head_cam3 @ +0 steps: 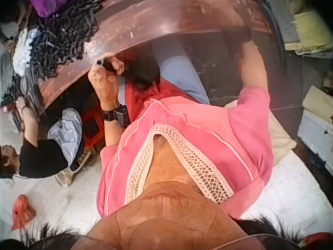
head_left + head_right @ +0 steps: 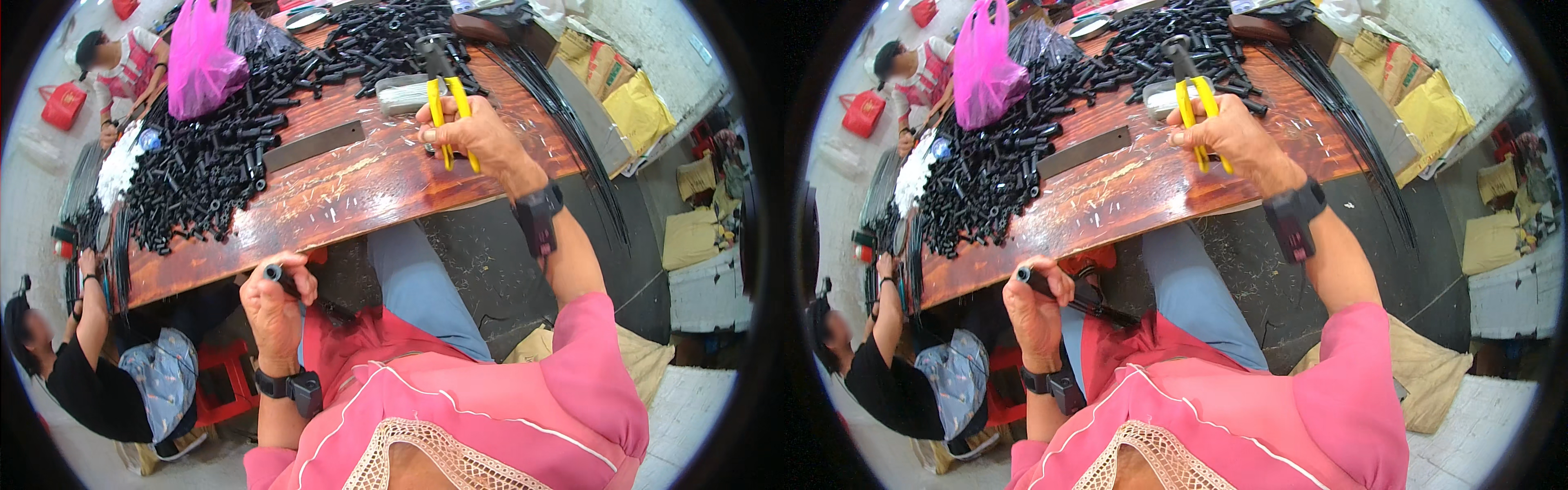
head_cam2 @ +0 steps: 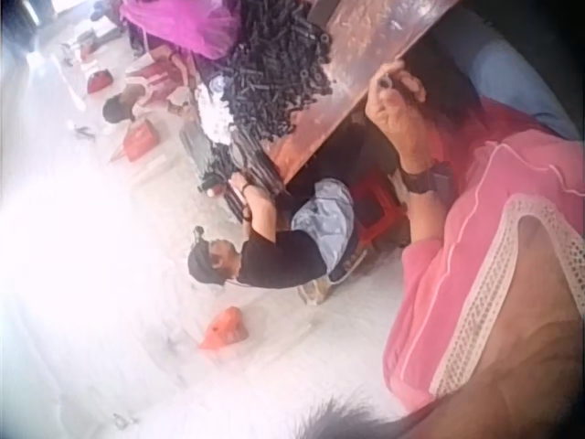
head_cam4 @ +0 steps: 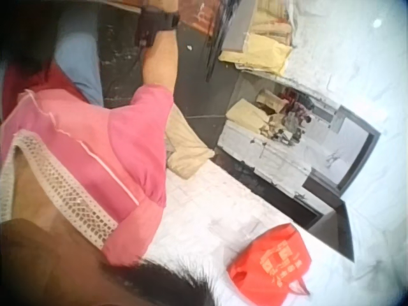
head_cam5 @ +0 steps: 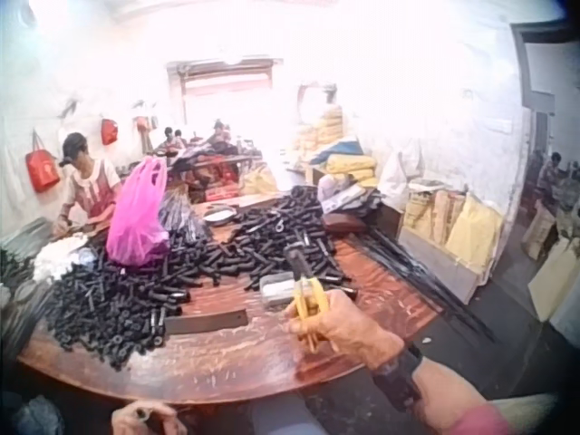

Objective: Assembling umbrella ribs by inserting them into a central hub and securing them with wire and tools.

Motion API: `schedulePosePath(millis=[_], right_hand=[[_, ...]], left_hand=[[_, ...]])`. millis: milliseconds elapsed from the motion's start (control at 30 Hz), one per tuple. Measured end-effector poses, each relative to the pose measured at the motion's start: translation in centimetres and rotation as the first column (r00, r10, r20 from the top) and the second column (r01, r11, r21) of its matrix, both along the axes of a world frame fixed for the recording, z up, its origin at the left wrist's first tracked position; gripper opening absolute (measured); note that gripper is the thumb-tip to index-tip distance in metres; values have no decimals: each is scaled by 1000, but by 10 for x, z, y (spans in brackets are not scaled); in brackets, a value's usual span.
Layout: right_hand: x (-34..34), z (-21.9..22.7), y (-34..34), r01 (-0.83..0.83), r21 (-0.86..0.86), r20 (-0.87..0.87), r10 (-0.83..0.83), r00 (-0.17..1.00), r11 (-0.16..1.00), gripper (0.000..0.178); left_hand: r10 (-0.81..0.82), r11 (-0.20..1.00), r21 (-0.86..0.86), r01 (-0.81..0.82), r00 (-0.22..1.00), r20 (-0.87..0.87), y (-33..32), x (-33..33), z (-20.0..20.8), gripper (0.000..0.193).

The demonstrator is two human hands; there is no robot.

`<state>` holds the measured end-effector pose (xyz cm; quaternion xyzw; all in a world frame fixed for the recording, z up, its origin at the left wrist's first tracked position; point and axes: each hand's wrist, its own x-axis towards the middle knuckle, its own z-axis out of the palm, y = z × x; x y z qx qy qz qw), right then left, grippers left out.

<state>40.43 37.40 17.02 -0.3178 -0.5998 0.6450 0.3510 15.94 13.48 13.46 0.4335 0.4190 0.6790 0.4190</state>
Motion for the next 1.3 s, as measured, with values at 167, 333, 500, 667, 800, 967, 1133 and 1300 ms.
schedulePosePath(millis=[167, 333, 500, 667, 800, 967, 1133, 1300], right_hand=[[-38, 11, -66, -133, -98, -291, 100, 952, 986, 30], [-72, 10, -104, -272, -120, -425, 198, 883, 955, 29], [-97, 9, -132, -281, -2, -401, 256, 879, 960, 26], [-118, 13, -160, -177, 69, -381, 190, 905, 982, 24], [-131, 11, -177, -165, 68, -392, 178, 903, 984, 20], [-136, 12, -186, -102, 85, -382, 127, 915, 991, 20], [-134, 11, -184, -140, 41, -364, 145, 920, 989, 17], [-132, 10, -182, -185, -26, -388, 160, 907, 982, 13]], left_hand=[[31, 999, 13, -31, 999, -18, -3, 3, 5, 66], [57, 998, 31, -57, 998, 19, -14, 1, 8, 64], [72, 997, 20, -71, 997, -30, -25, -3, 12, 74], [28, 996, 78, -34, 997, 78, -28, -3, 8, 66], [94, 992, 75, -103, 989, 110, -29, 1, 5, 68], [122, 991, 36, -127, 985, 122, -31, 3, 8, 70], [139, 989, 38, -145, 982, 129, -30, 2, 6, 72], [63, 995, 76, -72, 991, 122, -26, -1, 6, 74]])
